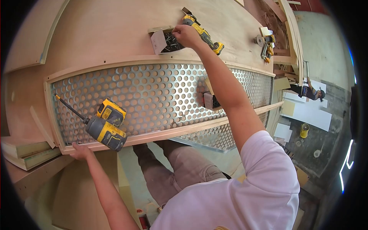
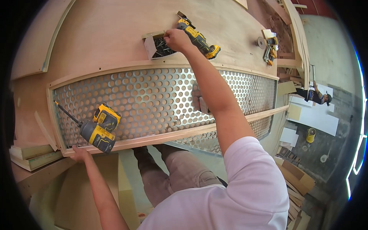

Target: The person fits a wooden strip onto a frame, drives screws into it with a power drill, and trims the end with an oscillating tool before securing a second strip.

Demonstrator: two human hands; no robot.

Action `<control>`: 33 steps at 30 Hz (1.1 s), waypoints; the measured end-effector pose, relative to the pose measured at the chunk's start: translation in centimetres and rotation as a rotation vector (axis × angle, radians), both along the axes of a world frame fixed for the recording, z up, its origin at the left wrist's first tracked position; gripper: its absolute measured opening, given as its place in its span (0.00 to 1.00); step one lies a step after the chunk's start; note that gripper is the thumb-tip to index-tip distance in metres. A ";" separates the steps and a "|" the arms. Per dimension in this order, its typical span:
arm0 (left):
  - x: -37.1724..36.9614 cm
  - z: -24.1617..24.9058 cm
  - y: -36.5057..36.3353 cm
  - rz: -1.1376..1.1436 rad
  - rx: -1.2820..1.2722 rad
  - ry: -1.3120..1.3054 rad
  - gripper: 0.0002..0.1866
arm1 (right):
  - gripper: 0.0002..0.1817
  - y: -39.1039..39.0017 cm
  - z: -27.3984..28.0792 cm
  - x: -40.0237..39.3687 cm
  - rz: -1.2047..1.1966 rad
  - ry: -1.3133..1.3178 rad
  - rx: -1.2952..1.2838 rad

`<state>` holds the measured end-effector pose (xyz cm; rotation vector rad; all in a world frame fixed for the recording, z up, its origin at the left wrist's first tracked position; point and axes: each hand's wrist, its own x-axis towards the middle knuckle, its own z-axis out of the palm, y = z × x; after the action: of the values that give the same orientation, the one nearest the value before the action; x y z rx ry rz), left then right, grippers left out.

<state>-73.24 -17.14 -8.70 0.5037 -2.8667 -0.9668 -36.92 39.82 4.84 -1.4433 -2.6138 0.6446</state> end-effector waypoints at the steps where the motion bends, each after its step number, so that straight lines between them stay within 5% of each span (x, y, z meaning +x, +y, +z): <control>1: 0.0 -0.3 -0.1 0.000 0.011 0.008 0.35 | 0.11 -0.1 0.0 -0.1 0.010 0.010 -0.015; 6: -0.4 -0.3 -0.3 -0.001 -0.038 -0.016 0.35 | 0.13 -1.0 0.0 -1.2 0.074 -0.162 -0.274; 9: -0.2 0.1 -0.2 0.001 -0.039 -0.022 0.35 | 0.13 -2.1 -3.3 -1.0 0.199 -0.166 0.022; 12: -0.3 -0.2 -0.3 0.014 0.000 -0.016 0.36 | 0.11 -0.8 -2.8 -0.4 0.162 -0.238 -0.128; 16: 0.2 0.5 0.7 0.025 0.058 -0.002 0.39 | 0.09 0.0 -1.4 1.8 0.024 0.005 -0.186; 20: 0.5 1.6 1.0 0.007 0.020 -0.046 0.40 | 0.09 0.2 0.5 3.5 -0.157 0.303 -0.614; 24: 0.4 0.9 0.7 -0.025 0.147 0.015 0.39 | 0.08 -0.3 0.4 5.0 -0.249 0.581 -0.751; 30: -0.5 0.2 0.1 -0.025 0.154 -0.019 0.38 | 0.15 -4.9 1.5 6.3 -0.396 0.976 -0.942; 33: 0.0 0.8 0.5 -0.013 0.088 -0.058 0.38 | 0.16 -9.9 0.7 5.9 -0.346 0.804 -1.046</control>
<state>-73.23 -16.64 -7.90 0.5299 -2.8918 -1.1021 -31.03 29.88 5.54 -1.2761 -1.3460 2.1330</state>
